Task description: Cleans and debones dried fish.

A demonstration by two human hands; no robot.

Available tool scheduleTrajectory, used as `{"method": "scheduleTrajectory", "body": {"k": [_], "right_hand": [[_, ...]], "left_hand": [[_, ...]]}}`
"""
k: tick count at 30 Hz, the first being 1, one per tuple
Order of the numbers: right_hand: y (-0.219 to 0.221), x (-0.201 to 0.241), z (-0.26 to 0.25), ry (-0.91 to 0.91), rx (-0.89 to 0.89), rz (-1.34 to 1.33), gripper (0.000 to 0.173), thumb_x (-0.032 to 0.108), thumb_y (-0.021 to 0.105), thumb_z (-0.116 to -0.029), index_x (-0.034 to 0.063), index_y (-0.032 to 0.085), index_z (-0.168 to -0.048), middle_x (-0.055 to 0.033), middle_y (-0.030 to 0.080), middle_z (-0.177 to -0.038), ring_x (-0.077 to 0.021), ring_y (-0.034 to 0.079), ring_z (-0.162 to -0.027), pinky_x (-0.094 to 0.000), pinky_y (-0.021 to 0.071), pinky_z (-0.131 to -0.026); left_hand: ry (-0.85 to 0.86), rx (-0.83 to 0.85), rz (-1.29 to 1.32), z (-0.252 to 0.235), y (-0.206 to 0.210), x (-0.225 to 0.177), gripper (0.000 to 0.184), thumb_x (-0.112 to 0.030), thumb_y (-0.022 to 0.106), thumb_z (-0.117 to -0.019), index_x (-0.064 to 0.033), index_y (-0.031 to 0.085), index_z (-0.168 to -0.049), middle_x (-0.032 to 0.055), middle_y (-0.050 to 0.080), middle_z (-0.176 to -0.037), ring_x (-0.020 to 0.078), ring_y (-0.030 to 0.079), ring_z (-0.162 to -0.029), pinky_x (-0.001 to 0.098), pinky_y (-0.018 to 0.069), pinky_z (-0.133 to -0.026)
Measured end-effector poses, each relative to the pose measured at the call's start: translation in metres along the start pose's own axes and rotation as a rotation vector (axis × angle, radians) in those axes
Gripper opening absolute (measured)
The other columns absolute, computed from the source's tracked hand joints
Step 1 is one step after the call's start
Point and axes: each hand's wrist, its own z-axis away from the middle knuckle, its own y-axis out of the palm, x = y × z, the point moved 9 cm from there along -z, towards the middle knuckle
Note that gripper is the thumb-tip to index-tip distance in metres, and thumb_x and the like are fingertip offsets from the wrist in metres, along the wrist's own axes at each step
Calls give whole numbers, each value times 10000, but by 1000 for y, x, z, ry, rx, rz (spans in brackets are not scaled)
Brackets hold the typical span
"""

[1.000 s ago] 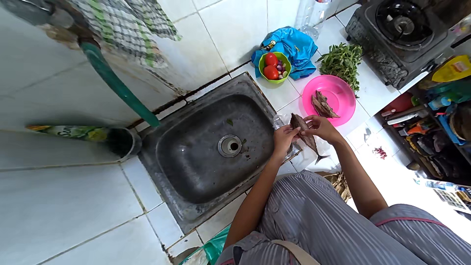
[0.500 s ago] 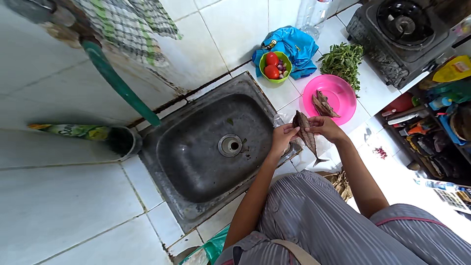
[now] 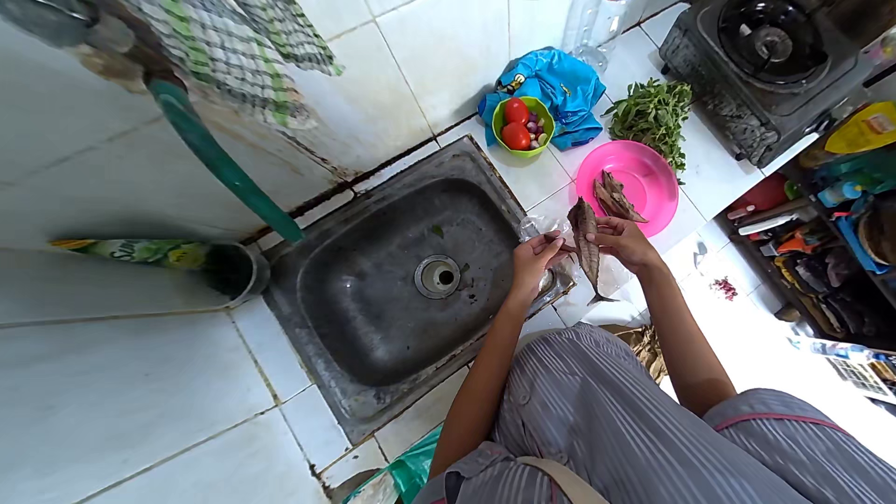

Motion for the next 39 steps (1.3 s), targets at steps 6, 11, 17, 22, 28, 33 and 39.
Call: {"method": "scheduleTrajectory", "body": {"k": [6, 11, 17, 22, 28, 33, 39], "right_hand": [[-16, -2, 0, -12, -92, -91, 325, -78, 652, -937, -20, 570, -1246, -45, 703, -938, -87, 691, -785, -259, 591, -716], [-34, -4, -1, -52, -158, -153, 345, -77, 648, -941, -9, 548, -1264, -51, 701, -969, -118, 711, -819, -291, 611, -744], [-57, -1, 4, -113, -266, -243, 298, -85, 640, -946, 6, 566, -1220, -40, 716, -944, -116, 723, -799, -296, 622, -740], [-58, 0, 9, -106, -175, -191, 272, -78, 587, -974, 1, 601, -1234, -30, 721, -989, -93, 715, -830, -271, 613, -761], [-43, 3, 8, -103, -100, -154, 265, -81, 565, -974, -21, 603, -1229, -55, 721, -996, -107, 710, -844, -281, 609, -766], [-27, 7, 12, -90, -41, -118, 305, -102, 599, -945, -23, 587, -1239, -35, 730, -965, -97, 713, -831, -275, 608, -773], [2, 26, 27, -139, 47, -72, 319, -126, 630, -901, 9, 640, -1190, -9, 750, -944, -68, 722, -804, -247, 619, -756]], "left_hand": [[6, -36, -18, 3, -6, 1, 222, -6, 599, -1000, 25, 618, -1219, 64, 705, -983, 74, 701, -796, 236, 596, -768], [16, -67, -47, 3, -11, 4, 242, -5, 617, -990, 46, 614, -1226, 84, 691, -1011, 71, 691, -801, 236, 591, -771], [12, -139, -76, 2, -22, 9, 272, -22, 634, -985, 35, 611, -1250, 91, 692, -1032, 59, 681, -815, 218, 577, -767], [-16, -37, -240, -7, -8, 20, 310, -18, 648, -978, 41, 596, -1278, 162, 661, -1115, 132, 658, -891, 291, 565, -823], [-21, 40, -542, -13, 10, 21, 420, -97, 685, -976, 96, 579, -1335, 273, 640, -1296, 341, 657, -1181, 440, 507, -1045], [149, -80, -651, 9, 5, -16, 382, -180, 578, -1048, 51, 582, -1352, 268, 615, -1335, 391, 656, -1137, 515, 531, -959], [158, 48, -279, 22, 16, -47, 373, -248, 502, -1084, -5, 581, -1355, 177, 668, -1238, 205, 705, -989, 356, 574, -882]]}}
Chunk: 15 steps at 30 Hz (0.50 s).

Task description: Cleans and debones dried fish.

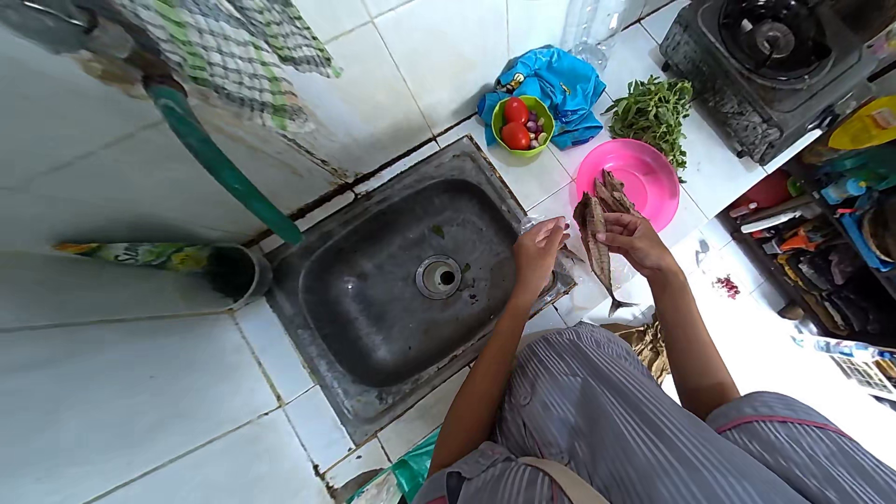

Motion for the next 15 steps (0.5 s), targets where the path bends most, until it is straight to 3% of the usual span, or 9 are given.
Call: {"method": "scheduleTrajectory", "body": {"k": [3, 8, 10, 12, 15], "right_hand": [[12, 9, 3, -25, 23, 18, 317, -136, 632, -876, -2, 636, -1164, -5, 752, -916, -60, 720, -786, -231, 614, -730], [23, 21, 5, -85, 21, 89, 320, -144, 671, -844, -20, 648, -1138, -8, 746, -913, -45, 709, -768, -220, 606, -731], [26, 23, 6, -104, 16, 91, 333, -143, 680, -833, -26, 646, -1143, -15, 742, -918, -40, 702, -756, -212, 603, -725], [30, 25, 10, -118, 11, 120, 394, -131, 685, -850, 4, 623, -1215, -25, 740, -928, -30, 690, -736, -195, 591, -707], [37, 35, 15, -193, -7, 315, 418, -70, 720, -886, 0, 596, -1279, -74, 734, -957, -42, 679, -742, -201, 576, -705]], "left_hand": [[-20, 13, 64, 2, 3, -7, 353, -231, 550, -1063, -17, 582, -1342, 128, 668, -1184, 136, 697, -918, 313, 586, -826], [24, -34, 85, 5, 1, -14, 341, -58, 674, -967, -9, 584, -1292, 112, 673, -1118, 113, 687, -868, 282, 593, -774], [6, -14, 67, 5, 3, -12, 388, -41, 683, -955, -20, 560, -1323, 122, 658, -1151, 126, 682, -878, 288, 591, -770], [-47, 70, 36, 6, 9, -5, 391, -96, 625, -1007, -37, 513, -1377, 138, 639, -1205, 149, 662, -901, 315, 575, -769], [-100, 128, 72, 6, 18, 7, 306, -209, 481, -1089, -52, 516, -1349, 74, 672, -1064, 85, 652, -807, 274, 560, -700]]}}
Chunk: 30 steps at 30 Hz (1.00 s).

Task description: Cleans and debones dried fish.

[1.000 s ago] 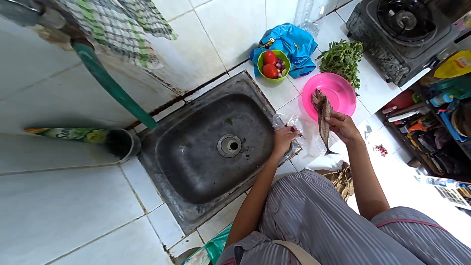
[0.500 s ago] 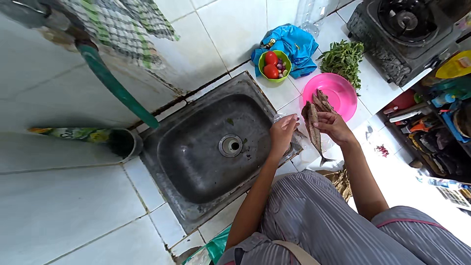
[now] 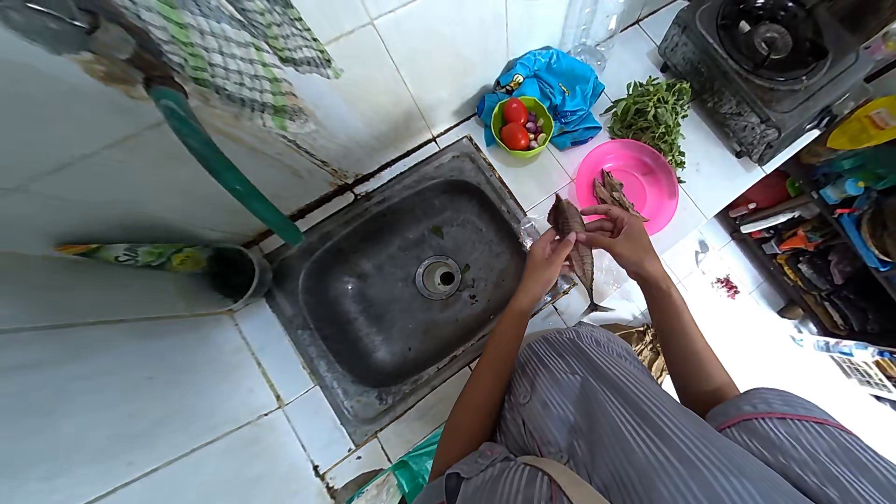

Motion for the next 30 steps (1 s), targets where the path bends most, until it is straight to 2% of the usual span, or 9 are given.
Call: {"method": "scheduleTrajectory", "body": {"k": [1, 4, 7, 11, 15, 18, 23, 27, 30], "right_hand": [[0, 7, 0, -52, -3, 106, 385, -19, 723, -913, -7, 601, -1278, -100, 727, -986, -74, 681, -782, -229, 574, -726], [-3, 29, -4, -266, -61, 346, 284, 92, 669, -982, -43, 658, -1232, -202, 714, -1113, -253, 704, -966, -390, 577, -817], [-2, 42, -13, -406, -124, 445, 257, 106, 685, -958, -35, 709, -1171, -206, 706, -1110, -269, 696, -976, -386, 576, -820], [8, 51, -17, -433, -131, 545, 273, 119, 709, -940, -23, 733, -1173, -238, 697, -1103, -341, 683, -970, -457, 563, -835], [15, 59, -14, -461, -157, 594, 222, 86, 732, -916, -24, 748, -1108, -240, 695, -1092, -360, 686, -973, -473, 569, -823], [19, 65, -7, -446, -155, 631, 221, 66, 739, -924, -18, 733, -1128, -244, 669, -1127, -390, 661, -1016, -504, 552, -848], [21, 67, -6, -498, -175, 714, 205, 81, 770, -897, 2, 761, -1086, -240, 685, -1079, -408, 667, -1009, -534, 547, -850], [22, 69, -2, -569, -183, 739, 187, 68, 792, -868, 11, 773, -1045, -232, 689, -1075, -408, 667, -1005, -546, 533, -871], [17, 63, -6, -570, -167, 647, 191, 63, 787, -866, -7, 762, -1043, -229, 697, -1071, -383, 674, -1003, -521, 534, -878]], "left_hand": [[-4, -8, 19, 0, 1, 2, 284, -204, 470, -1093, -49, 517, -1327, 65, 671, -1029, 77, 654, -791, 269, 564, -692], [13, -32, 10, 0, 0, 4, 286, -148, 513, -1073, -37, 523, -1336, 72, 681, -1022, 76, 661, -774, 264, 571, -672], [29, -23, -45, 1, 0, 2, 308, -142, 541, -1061, -38, 519, -1350, 90, 685, -1057, 87, 655, -793, 266, 558, -674], [61, -34, -80, -1, -1, -2, 292, -125, 554, -1052, -25, 538, -1326, 78, 693, -1029, 61, 634, -744, 230, 533, -639], [102, -41, -94, 0, -3, -3, 270, -121, 562, -1048, -22, 553, -1300, 70, 695, -993, 37, 611, -698, 207, 517, -617], [104, -52, -104, 1, -5, -5, 271, -128, 563, -1049, -25, 555, -1299, 74, 694, -999, 44, 608, -708, 213, 509, -614], [94, -81, -128, 1, -5, -3, 239, -130, 567, -1047, -7, 568, -1252, 80, 693, -954, 47, 604, -679, 216, 508, -600], [81, -78, -138, 1, -4, -1, 266, -134, 568, -1048, 4, 563, -1274, 105, 697, -997, 69, 627, -717, 243, 530, -635], [76, -69, -150, 1, -4, 0, 279, -146, 567, -1050, -10, 556, -1294, 107, 698, -1023, 77, 634, -743, 254, 534, -651]]}}
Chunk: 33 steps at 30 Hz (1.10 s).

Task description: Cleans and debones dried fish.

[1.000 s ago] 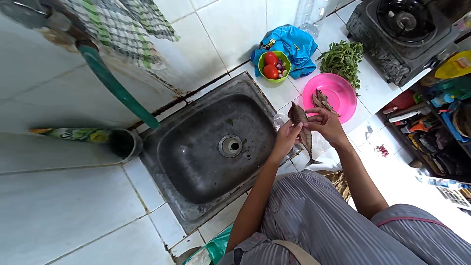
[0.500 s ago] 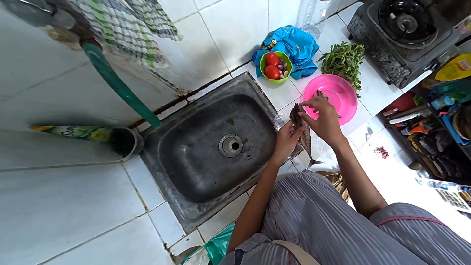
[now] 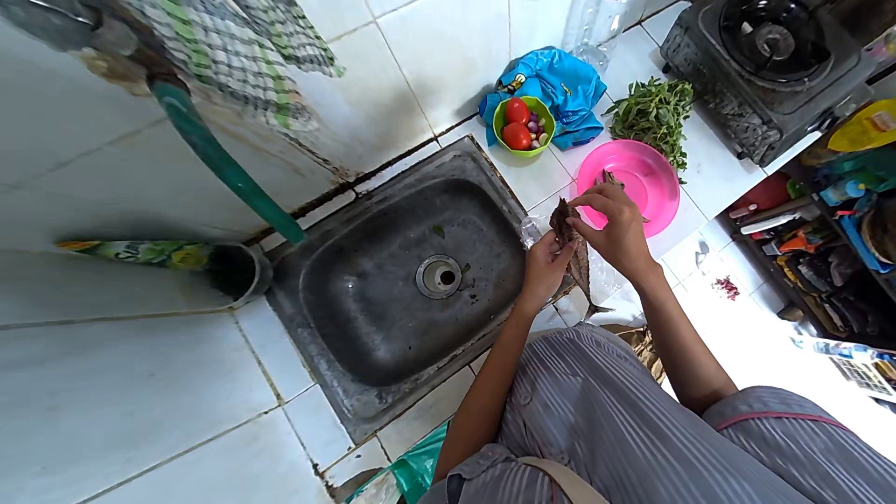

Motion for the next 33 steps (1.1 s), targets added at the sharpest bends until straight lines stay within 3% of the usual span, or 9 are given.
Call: {"method": "scheduleTrajectory", "body": {"k": [4, 8, 15, 19, 24, 31, 33], "right_hand": [[2, -20, -2, 74, 46, -207, 178, 89, 761, -882, -36, 739, -1007, -209, 700, -1039, -262, 671, -939, -375, 549, -821], [3, -30, -5, 137, 146, -253, 142, 93, 725, -916, -24, 736, -997, -174, 683, -1035, -225, 627, -944, -391, 493, -841], [2, -25, -5, 92, 161, -255, 116, 72, 680, -941, -24, 717, -994, -147, 691, -991, -169, 634, -904, -309, 508, -803], [-2, -20, -4, 53, 92, -207, 111, 51, 719, -903, -36, 732, -972, -179, 678, -982, -246, 629, -912, -408, 500, -862], [-2, -12, -5, -8, 79, -188, 96, 39, 697, -910, -28, 725, -974, -156, 718, -938, -234, 674, -886, -402, 526, -863], [3, -9, -5, 19, 163, -131, 124, 35, 656, -948, -45, 698, -1034, -169, 732, -955, -305, 713, -920, -563, 502, -913], [3, -8, -4, 8, 176, -110, 130, 29, 652, -951, -54, 688, -1044, -173, 731, -955, -330, 711, -931, -640, 436, -968]], "left_hand": [[0, 21, 3, 0, 2, 0, 315, -135, 567, -1048, 5, 539, -1329, 134, 693, -1081, 111, 648, -827, 297, 546, -719], [1, 41, 13, 0, 5, 2, 319, -132, 561, -1050, 19, 537, -1330, 151, 688, -1092, 138, 657, -844, 325, 557, -734], [-3, 40, 13, 0, 4, 0, 324, -144, 561, -1052, 10, 541, -1336, 147, 687, -1112, 140, 652, -848, 319, 551, -720], [-1, 32, 9, 0, 3, 2, 316, -137, 560, -1052, 6, 546, -1333, 148, 685, -1102, 126, 639, -815, 300, 539, -693], [25, 24, -28, 0, 0, -1, 268, -140, 565, -1050, 0, 566, -1278, 119, 698, -1039, 96, 634, -760, 269, 531, -659], [30, 31, -54, 1, -2, -3, 274, -158, 561, -1055, -10, 560, -1285, 125, 693, -1040, 110, 630, -767, 282, 530, -659], [25, 31, -66, 2, -2, -4, 271, -164, 554, -1058, -12, 558, -1282, 131, 689, -1041, 116, 620, -746, 283, 521, -643]]}}
